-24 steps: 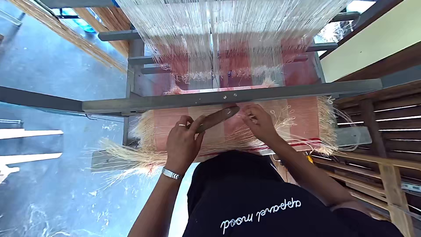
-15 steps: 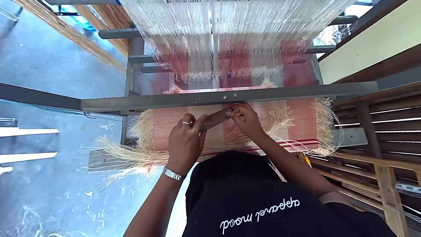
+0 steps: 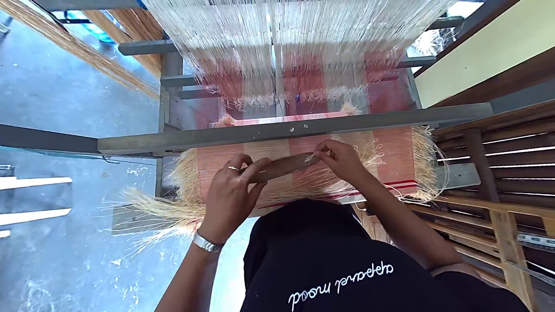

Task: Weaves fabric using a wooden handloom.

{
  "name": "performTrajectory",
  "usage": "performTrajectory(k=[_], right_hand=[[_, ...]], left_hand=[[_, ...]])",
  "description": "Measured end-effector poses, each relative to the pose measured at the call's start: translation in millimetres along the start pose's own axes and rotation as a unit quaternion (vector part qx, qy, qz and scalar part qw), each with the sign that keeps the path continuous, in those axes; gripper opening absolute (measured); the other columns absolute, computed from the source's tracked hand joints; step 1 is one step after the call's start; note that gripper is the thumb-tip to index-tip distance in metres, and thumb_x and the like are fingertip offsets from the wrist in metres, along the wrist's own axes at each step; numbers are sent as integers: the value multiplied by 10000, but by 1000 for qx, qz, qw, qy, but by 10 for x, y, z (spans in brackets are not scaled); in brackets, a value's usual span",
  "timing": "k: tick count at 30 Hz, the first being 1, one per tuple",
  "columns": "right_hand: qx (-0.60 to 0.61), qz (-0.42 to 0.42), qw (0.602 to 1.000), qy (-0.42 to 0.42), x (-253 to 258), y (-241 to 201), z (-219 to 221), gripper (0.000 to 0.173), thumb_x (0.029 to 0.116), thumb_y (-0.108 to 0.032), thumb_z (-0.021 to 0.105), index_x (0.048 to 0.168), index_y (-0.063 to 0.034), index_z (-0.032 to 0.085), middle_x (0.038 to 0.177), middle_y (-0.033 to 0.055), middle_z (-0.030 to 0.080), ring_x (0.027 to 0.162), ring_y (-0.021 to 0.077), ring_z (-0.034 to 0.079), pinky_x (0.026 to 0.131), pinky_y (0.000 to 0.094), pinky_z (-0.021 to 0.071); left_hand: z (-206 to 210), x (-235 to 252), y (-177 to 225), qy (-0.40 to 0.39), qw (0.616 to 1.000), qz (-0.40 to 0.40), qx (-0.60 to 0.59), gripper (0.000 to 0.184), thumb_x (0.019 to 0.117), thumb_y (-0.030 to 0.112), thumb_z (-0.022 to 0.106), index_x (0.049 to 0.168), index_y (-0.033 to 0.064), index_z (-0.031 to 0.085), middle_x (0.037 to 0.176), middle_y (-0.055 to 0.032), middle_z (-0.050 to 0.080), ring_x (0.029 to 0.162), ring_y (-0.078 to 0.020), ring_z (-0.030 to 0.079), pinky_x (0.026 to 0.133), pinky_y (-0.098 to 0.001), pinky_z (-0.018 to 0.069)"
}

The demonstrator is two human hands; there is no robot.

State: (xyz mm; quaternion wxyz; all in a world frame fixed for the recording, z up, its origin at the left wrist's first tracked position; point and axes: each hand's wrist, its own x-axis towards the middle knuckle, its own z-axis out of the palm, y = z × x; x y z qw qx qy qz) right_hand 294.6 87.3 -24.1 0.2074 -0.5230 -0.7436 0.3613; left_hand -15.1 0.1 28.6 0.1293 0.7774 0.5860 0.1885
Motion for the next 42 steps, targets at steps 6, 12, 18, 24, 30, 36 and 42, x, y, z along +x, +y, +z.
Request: performTrajectory(k=[6,12,18,24,30,36,42], right_hand=[[175,1,974,-143,-193,-63,-544,141,1000,-191,667,1054,-89,749,929,-16,725,752,34,625,724,241,545],[395,38,913,-99,-300,37,-518,159,977,-33,611,1075,-45,736,906,11,728,776,38,646,731,214,552],[498,151,847,108,-383,-51,-254,211,976,33,543,1096,-22,708,874,27,688,651,38,534,622,196,466],[555,138,799,187,-431,-136,-244,129,1047,-139,564,1057,-45,652,815,12,610,622,44,488,598,199,426],[513,214,782,282,-611,261,-728,160,1073,-167,512,1058,-67,635,774,-27,592,602,34,484,583,195,439],[516,268,674,456,-1206,970,-1578,279,1103,-261,460,1302,-82,540,1074,67,677,875,165,699,782,325,613],[513,222,595,577,-1069,1529,-2086,280,1101,-218,474,1335,-64,466,1079,93,654,904,204,719,827,376,636]], left_hand=[[5,-130,-343,-72,970,3,-233,475,888,436,769,1346,363,664,1268,42,605,1073,-86,637,886,-335,585],[350,-169,-275,-42,909,-38,-412,502,871,315,819,1338,194,679,1312,-40,603,1191,-174,607,988,-338,559],[754,-154,63,85,939,-41,-331,495,888,336,800,1350,213,671,1296,-67,591,1125,-139,618,891,-288,578],[948,-17,372,149,965,-11,-215,479,885,315,793,1334,197,679,1253,-104,572,967,-110,607,822,-233,537],[932,257,135,121,870,-139,-457,571,1005,300,632,1384,-39,373,1207,-65,593,925,-91,638,761,-283,571],[732,850,-399,310,681,-331,-574,115,1103,153,397,1198,93,419,805,19,589,640,-67,611,595,-233,554],[597,1617,-805,266,736,-308,-541,330,1096,234,465,1370,66,388,918,-18,601,746,-98,624,648,-274,542]])
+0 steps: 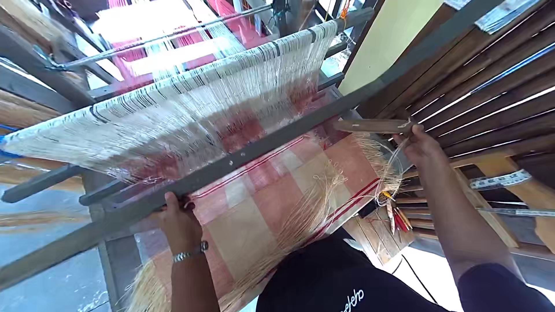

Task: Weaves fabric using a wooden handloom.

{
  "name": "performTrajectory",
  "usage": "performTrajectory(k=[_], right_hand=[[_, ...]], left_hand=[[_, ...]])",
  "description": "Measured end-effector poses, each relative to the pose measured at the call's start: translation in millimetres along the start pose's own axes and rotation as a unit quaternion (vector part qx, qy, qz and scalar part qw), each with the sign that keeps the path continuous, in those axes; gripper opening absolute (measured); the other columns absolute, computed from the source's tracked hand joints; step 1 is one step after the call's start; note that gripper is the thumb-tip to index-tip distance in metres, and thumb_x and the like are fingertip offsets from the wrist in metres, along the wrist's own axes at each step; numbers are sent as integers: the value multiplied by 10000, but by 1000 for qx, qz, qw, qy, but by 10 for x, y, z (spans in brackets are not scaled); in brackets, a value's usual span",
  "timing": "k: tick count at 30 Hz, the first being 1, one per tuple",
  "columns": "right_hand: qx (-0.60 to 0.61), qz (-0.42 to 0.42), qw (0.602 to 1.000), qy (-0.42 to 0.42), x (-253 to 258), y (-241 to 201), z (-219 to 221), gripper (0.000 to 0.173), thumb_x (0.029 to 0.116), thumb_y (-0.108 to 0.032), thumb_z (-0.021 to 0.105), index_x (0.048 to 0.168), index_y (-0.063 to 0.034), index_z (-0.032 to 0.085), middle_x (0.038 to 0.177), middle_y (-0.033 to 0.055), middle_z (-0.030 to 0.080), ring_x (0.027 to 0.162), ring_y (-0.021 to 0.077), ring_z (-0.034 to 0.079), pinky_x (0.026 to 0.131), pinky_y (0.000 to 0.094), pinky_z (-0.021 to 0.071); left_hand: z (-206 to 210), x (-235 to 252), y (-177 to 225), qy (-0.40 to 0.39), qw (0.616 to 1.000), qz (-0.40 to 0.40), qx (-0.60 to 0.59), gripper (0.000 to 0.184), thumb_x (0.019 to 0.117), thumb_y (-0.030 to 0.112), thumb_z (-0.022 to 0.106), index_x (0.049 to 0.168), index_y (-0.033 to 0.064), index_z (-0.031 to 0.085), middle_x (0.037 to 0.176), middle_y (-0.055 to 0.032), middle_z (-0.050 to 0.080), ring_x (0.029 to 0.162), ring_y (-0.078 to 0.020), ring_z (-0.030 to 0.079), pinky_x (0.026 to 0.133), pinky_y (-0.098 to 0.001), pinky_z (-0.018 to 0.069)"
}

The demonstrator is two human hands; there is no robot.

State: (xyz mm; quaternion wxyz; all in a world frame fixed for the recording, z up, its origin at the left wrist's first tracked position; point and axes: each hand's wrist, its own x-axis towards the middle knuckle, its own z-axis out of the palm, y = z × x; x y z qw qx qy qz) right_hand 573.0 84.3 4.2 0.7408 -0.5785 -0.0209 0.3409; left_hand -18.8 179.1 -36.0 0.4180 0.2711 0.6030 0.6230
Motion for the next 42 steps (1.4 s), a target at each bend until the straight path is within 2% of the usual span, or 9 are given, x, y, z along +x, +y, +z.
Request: performTrajectory(k=[11,15,17,21,24,27,31,37,42], right_hand=[[108,-13,992,56,1162,456,635,352,1095,-233,498,1379,-27,467,1104,158,652,882,242,718,771,379,638],[87,36,995,9,1268,636,792,330,1102,-243,475,1340,-15,474,1062,151,670,866,234,726,794,378,639],[66,57,996,-32,1256,706,892,290,1103,-230,460,1308,-28,492,1057,139,680,876,228,726,793,375,636],[-55,43,988,-139,1210,922,1162,334,1108,-174,435,1426,-78,408,1158,147,640,924,241,709,794,392,627],[-354,31,887,-295,954,991,1428,507,1119,-381,371,1547,-110,394,1410,97,602,1229,181,621,1031,372,523],[-532,25,770,-352,852,867,1532,650,1070,-610,325,1583,-219,410,1600,68,447,1462,251,431,1179,537,366],[-544,-35,765,-343,827,783,1507,628,1051,-562,473,1560,-196,448,1559,113,491,1399,321,501,1116,584,429],[-592,-91,744,-295,589,881,1299,691,1050,-502,530,1587,-108,349,1472,227,544,1317,401,561,1077,619,446],[-716,-190,643,-194,317,976,1032,574,1125,-378,313,1343,87,571,1262,362,618,1232,508,584,1053,660,413]], left_hand=[[219,528,202,51,995,31,85,562,1011,314,664,1401,65,345,937,-61,620,722,-121,638,570,-285,519],[27,618,171,75,980,56,177,850,952,397,728,1524,6,235,1214,-134,568,1004,-134,609,826,-308,535],[-160,647,204,64,964,90,243,674,1050,423,547,1478,-66,366,1330,-211,557,1219,-205,565,1066,-357,458],[-502,666,328,99,941,87,313,556,1081,446,451,1349,-29,561,1345,-236,571,1266,-263,535,1098,-425,396],[-645,718,322,100,953,49,281,733,1042,534,500,1511,-14,369,1479,-245,475,1382,-275,472,1159,-434,380],[-789,768,223,100,965,-57,237,914,983,695,469,1591,64,210,1514,-248,444,1319,-337,530,1039,-517,482],[-851,838,195,48,975,-104,189,871,983,746,372,1600,149,228,1501,-158,513,1233,-303,627,962,-483,545],[-979,902,290,54,965,-43,254,853,969,768,359,1429,75,550,1473,-139,540,1256,-263,562,1000,-521,459],[-1097,1026,346,-39,978,-53,198,743,1043,655,314,1545,107,340,1471,-144,515,1012,-238,707,810,-412,607]])
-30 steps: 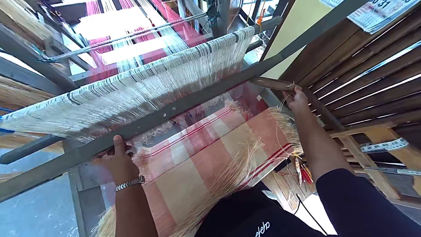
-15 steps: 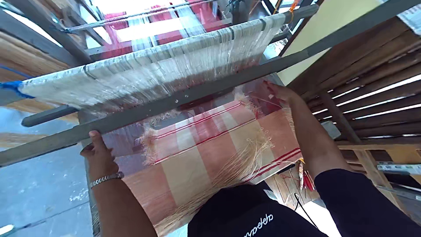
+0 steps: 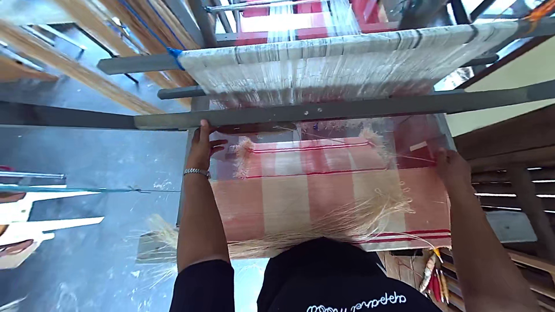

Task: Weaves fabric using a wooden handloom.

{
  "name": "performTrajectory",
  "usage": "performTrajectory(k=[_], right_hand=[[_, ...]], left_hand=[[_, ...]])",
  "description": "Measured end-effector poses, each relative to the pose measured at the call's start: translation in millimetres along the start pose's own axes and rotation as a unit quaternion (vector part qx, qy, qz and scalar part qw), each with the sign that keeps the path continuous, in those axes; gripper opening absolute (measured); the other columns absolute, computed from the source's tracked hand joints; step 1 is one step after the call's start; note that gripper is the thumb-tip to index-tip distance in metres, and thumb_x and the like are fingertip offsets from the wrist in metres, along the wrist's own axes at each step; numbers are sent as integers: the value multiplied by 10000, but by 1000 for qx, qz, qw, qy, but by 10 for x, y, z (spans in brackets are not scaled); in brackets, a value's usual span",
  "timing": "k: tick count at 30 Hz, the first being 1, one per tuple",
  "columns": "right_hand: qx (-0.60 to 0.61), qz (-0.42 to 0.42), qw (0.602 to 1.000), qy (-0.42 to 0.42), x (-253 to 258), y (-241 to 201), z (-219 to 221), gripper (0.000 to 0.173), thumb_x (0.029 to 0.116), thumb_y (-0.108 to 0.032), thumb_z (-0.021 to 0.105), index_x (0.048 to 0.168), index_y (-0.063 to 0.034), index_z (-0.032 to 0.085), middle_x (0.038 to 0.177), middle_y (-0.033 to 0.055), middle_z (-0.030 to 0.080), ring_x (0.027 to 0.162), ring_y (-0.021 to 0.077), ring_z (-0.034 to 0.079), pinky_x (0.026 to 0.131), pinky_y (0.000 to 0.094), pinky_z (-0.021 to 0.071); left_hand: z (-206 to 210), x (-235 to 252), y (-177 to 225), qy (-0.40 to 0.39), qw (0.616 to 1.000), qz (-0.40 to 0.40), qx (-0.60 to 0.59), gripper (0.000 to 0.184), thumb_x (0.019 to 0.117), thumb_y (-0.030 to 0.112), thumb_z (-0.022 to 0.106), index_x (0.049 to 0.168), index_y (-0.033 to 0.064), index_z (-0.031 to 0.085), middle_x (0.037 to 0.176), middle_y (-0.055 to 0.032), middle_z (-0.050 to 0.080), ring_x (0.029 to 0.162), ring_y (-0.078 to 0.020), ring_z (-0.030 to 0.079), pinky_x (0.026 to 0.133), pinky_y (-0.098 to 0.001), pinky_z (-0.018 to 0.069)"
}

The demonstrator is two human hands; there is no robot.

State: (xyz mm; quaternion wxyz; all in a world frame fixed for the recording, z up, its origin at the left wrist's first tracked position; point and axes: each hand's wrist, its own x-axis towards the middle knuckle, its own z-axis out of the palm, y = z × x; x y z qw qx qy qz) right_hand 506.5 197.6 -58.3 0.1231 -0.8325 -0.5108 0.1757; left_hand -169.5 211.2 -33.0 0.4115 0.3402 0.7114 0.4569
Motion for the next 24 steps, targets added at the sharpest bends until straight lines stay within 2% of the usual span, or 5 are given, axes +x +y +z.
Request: performTrajectory(k=[7,10,15,18,24], right_hand=[[-61,5,997,57,-222,56,239,517,1127,-293,262,1337,80,551,1229,346,641,1189,504,618,1006,649,448],[-66,-1,996,65,-234,58,255,516,1126,-289,260,1337,82,549,1212,348,646,1176,501,627,996,649,451],[-69,-10,995,67,-242,118,310,510,1130,-274,239,1327,91,536,1212,352,638,1177,503,624,995,643,456],[-59,-3,996,66,-233,129,377,512,1128,-267,239,1340,96,532,1245,353,627,1206,497,612,1017,633,453],[-78,5,995,59,-232,123,325,508,1129,-271,239,1351,85,525,1240,344,636,1207,491,616,1013,629,457]], left_hand=[[104,210,-50,-92,993,-23,-69,871,1004,740,132,1622,126,123,1485,-199,510,985,-277,739,823,-416,638],[64,251,-144,-86,994,4,-62,856,1023,708,194,1627,129,14,1391,-202,581,869,-272,754,769,-418,654],[-437,74,-379,48,999,10,-8,746,1064,617,294,1530,39,216,1198,-140,678,742,-191,719,683,-378,626],[-430,-36,-567,142,990,10,-16,643,1035,488,553,1440,51,310,1015,-81,618,601,-93,590,567,-285,541],[-87,-104,-633,119,980,5,-156,644,1019,217,626,1539,126,256,1287,-182,587,997,-246,682,816,-434,593]])
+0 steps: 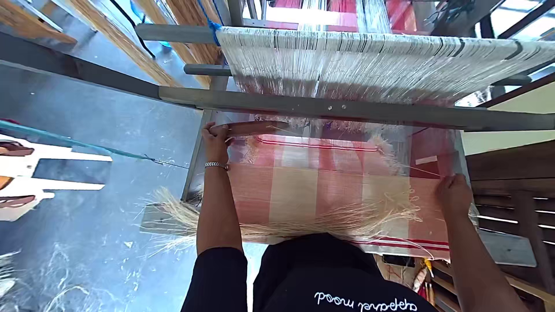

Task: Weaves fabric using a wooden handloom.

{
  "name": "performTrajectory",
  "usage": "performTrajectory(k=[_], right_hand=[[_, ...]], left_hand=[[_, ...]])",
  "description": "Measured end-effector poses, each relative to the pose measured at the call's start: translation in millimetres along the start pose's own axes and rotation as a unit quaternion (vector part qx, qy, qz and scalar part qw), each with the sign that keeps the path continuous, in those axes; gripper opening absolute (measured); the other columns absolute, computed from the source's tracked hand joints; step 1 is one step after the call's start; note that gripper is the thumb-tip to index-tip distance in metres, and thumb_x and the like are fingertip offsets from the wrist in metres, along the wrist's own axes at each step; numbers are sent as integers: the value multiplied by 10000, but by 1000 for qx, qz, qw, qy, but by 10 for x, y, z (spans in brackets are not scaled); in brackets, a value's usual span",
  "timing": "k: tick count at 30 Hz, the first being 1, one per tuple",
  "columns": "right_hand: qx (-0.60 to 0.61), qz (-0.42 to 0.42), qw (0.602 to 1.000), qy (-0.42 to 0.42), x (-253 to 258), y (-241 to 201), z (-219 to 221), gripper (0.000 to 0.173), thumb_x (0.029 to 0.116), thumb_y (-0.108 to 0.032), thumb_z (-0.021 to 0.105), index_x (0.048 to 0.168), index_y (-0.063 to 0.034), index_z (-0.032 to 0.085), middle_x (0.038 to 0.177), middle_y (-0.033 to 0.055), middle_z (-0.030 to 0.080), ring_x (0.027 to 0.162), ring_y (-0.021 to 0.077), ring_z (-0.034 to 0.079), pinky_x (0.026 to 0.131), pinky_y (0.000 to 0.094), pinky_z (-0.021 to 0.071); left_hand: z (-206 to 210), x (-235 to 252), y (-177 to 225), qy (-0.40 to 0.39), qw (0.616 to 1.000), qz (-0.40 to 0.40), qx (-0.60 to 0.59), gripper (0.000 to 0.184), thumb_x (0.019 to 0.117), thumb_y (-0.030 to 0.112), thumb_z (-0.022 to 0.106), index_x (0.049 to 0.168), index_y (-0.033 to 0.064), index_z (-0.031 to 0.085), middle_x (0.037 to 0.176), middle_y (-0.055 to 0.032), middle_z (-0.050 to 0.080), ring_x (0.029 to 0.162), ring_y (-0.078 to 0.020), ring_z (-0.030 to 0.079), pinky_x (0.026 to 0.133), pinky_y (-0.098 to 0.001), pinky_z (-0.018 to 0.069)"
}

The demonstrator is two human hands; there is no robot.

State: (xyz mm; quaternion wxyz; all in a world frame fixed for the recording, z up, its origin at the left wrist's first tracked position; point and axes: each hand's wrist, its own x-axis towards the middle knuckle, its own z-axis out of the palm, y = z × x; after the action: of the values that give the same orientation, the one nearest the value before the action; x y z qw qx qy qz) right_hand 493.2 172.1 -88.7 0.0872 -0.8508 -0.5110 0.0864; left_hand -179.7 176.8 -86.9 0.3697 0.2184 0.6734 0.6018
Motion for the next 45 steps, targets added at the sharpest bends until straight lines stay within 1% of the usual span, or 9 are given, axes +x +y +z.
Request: performTrajectory(k=[3,9,14,18,24,31,39,42,45], right_hand=[[-10,-7,1000,2,-4,23,18,509,1127,-272,233,1347,84,522,1222,342,642,1195,493,621,999,630,467],[3,-16,1000,23,-32,49,71,507,1124,-281,246,1328,78,540,1191,335,656,1170,485,636,990,621,472],[-3,-21,1000,20,-43,47,25,510,1122,-285,244,1343,69,535,1217,331,650,1195,479,627,1006,621,467],[-13,-14,1000,10,-41,35,8,509,1125,-283,232,1345,64,532,1226,322,651,1202,474,625,1006,617,467],[-5,-34,999,15,-51,53,-11,516,1122,-279,237,1335,85,534,1223,341,642,1193,497,619,1001,633,467],[-7,-21,1000,20,-49,35,33,513,1118,-269,237,1325,76,554,1269,314,637,1231,454,614,1035,606,453],[-19,-3,1000,12,-50,-10,42,503,1115,-264,228,1362,57,527,1287,309,631,1247,451,606,1042,601,453],[-16,2,1000,16,-56,-19,39,501,1116,-260,231,1352,66,529,1283,314,630,1248,459,603,1040,607,450],[-21,0,1000,19,-30,2,42,510,1115,-275,230,1346,58,539,1281,305,636,1244,449,609,1035,605,458]], left_hand=[[-266,41,40,48,996,14,-69,673,1014,158,626,1544,155,212,1292,-191,569,993,-275,694,809,-457,613],[-1050,-203,221,107,991,85,-2,669,1004,161,638,1529,137,224,1286,-171,560,994,-254,690,801,-450,620],[-1271,-489,174,148,983,108,-15,653,995,142,647,1501,125,236,1259,-144,541,975,-235,694,799,-435,627],[-1243,-557,145,179,971,158,-16,654,977,142,676,1480,117,258,1251,-125,527,982,-210,679,795,-410,623],[-1227,-854,71,201,934,287,64,623,1007,279,657,1477,104,287,1330,-78,513,1102,-160,638,910,-390,593],[-730,-1315,-379,393,898,193,-34,625,1059,123,541,1532,15,146,1335,-204,451,1094,-223,617,881,-375,585],[-615,-1388,-391,426,883,178,-79,610,1069,105,518,1535,50,128,1321,-187,447,1095,-214,616,881,-375,588],[-536,-1307,-447,431,876,217,10,622,1055,141,549,1514,-21,161,1354,-210,437,1116,-193,598,910,-329,565],[-482,-1222,-318,382,854,314,159,567,1053,233,573,1441,-74,295,1334,-223,500,1117,-188,604,938,-307,540]])
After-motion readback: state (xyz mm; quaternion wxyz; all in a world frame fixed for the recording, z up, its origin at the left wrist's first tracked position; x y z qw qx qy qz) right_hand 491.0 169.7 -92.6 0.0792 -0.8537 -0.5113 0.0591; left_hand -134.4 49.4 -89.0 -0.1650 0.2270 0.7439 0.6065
